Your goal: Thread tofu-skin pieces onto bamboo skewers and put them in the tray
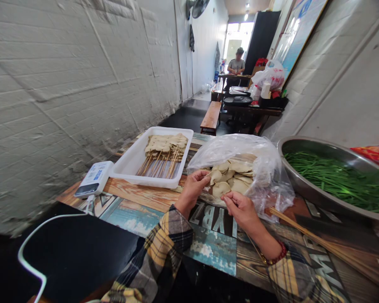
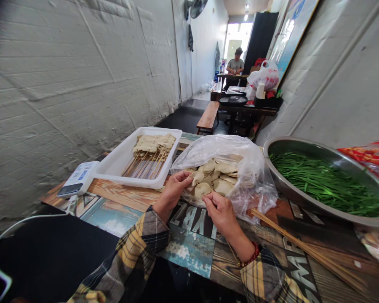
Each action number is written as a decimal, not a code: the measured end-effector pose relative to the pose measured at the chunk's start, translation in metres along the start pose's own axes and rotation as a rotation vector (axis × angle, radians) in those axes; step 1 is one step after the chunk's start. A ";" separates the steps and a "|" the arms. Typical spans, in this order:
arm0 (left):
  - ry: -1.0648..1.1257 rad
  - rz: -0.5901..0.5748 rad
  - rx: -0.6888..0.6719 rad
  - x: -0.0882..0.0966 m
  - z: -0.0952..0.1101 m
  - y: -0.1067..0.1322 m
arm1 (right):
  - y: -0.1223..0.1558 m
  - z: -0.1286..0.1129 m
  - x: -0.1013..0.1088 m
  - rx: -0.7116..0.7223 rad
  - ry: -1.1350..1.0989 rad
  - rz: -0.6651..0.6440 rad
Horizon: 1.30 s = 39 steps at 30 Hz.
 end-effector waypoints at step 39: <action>0.055 -0.048 0.060 -0.005 0.004 0.006 | 0.001 0.001 -0.003 0.013 -0.134 -0.001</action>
Point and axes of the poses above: each hand's wrist, its own y-axis away from the middle knuckle, its own x-axis out of the back of the hand, z = x × y, the point moved 1 cm from there along -y, towards the middle knuckle, and after that the axes turned 14 degrees about x, right-handed, at the moved point
